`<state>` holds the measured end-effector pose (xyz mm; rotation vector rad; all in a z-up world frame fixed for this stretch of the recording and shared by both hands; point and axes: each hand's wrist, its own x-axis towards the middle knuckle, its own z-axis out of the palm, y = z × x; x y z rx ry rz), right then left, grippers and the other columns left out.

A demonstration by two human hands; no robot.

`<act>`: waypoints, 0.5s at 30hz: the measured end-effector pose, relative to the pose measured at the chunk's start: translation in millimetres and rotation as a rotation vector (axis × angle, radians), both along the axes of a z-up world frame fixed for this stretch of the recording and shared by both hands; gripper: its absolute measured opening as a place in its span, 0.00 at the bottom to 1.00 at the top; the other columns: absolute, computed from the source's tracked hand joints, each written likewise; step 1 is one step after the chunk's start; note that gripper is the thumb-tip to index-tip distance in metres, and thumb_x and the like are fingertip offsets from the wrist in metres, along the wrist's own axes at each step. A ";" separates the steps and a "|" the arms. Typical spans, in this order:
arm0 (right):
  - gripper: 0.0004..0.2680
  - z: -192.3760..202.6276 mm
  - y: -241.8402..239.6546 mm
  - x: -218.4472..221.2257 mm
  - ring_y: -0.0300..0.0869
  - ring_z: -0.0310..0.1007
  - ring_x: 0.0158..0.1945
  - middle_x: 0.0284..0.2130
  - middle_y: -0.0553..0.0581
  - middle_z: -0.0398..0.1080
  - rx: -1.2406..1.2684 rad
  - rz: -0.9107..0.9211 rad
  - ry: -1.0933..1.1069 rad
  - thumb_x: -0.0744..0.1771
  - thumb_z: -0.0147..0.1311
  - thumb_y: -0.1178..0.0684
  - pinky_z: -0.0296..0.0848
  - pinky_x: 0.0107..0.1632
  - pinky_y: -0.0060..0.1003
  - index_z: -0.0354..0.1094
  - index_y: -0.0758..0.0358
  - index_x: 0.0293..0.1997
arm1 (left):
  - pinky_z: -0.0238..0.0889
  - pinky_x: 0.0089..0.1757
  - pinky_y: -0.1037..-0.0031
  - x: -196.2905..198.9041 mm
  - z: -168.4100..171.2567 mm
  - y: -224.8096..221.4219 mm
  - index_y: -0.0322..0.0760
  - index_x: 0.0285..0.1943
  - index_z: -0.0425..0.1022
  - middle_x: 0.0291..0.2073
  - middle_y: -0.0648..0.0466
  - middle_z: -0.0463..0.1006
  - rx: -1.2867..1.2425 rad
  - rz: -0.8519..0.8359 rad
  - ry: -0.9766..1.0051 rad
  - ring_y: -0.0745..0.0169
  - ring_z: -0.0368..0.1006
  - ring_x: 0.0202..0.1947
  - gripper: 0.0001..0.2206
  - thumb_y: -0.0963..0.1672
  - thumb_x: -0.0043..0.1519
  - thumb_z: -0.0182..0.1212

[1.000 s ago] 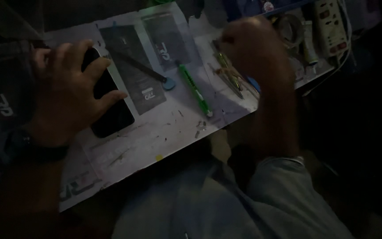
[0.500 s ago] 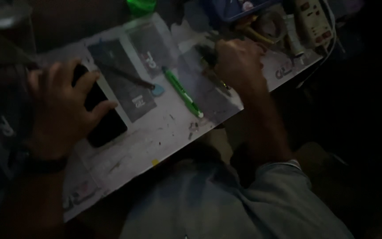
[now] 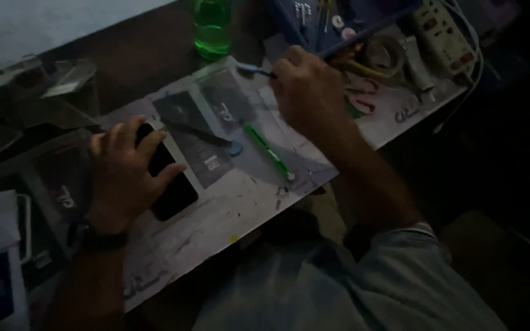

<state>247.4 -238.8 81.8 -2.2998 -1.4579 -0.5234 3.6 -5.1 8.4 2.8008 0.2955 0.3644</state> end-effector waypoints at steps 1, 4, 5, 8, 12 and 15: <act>0.06 3.1 5.0 -2.5 0.53 0.74 0.34 0.33 0.60 0.70 0.039 0.052 0.020 0.67 0.64 0.56 0.72 0.34 0.49 0.73 0.67 0.36 | 0.49 0.63 0.44 0.5 0.7 -0.4 0.40 0.62 0.77 0.66 0.43 0.68 0.010 -0.001 -0.011 0.41 0.60 0.67 0.31 0.56 0.53 0.74; 0.07 8.3 17.8 -5.1 0.53 0.73 0.37 0.36 0.61 0.69 0.136 0.215 0.116 0.70 0.63 0.54 0.72 0.37 0.49 0.68 0.67 0.40 | 0.49 0.62 0.43 1.9 1.1 -0.5 0.40 0.62 0.77 0.66 0.43 0.68 0.025 0.001 -0.032 0.41 0.60 0.67 0.31 0.57 0.53 0.74; 0.06 6.7 22.7 -4.0 0.49 0.74 0.36 0.35 0.59 0.69 0.162 0.178 0.283 0.71 0.58 0.54 0.74 0.37 0.47 0.67 0.66 0.44 | 0.49 0.62 0.43 1.7 0.2 -0.6 0.41 0.61 0.77 0.66 0.42 0.68 0.017 0.006 -0.030 0.41 0.61 0.67 0.31 0.57 0.53 0.73; 0.07 -6.1 41.2 17.0 0.41 0.77 0.35 0.35 0.55 0.71 0.286 0.119 0.598 0.74 0.51 0.51 0.77 0.37 0.42 0.66 0.63 0.53 | 0.49 0.62 0.42 -3.2 -2.1 -0.8 0.40 0.62 0.77 0.66 0.42 0.68 -0.009 0.000 -0.031 0.41 0.61 0.68 0.31 0.57 0.54 0.73; 0.19 -24.3 75.3 57.9 0.50 0.78 0.48 0.48 0.62 0.72 0.433 0.127 0.217 0.73 0.66 0.44 0.78 0.46 0.44 0.62 0.64 0.63 | 0.47 0.62 0.40 0.7 -2.7 0.1 0.41 0.62 0.77 0.65 0.41 0.68 0.009 0.022 -0.001 0.40 0.61 0.66 0.32 0.57 0.52 0.73; 0.30 -40.2 104.3 70.3 0.54 0.79 0.49 0.50 0.66 0.70 0.402 0.022 0.166 0.66 0.77 0.39 0.81 0.45 0.41 0.57 0.66 0.64 | 0.47 0.63 0.39 -1.4 -3.2 -0.3 0.41 0.63 0.76 0.66 0.41 0.67 0.003 0.038 -0.023 0.40 0.60 0.68 0.33 0.58 0.53 0.72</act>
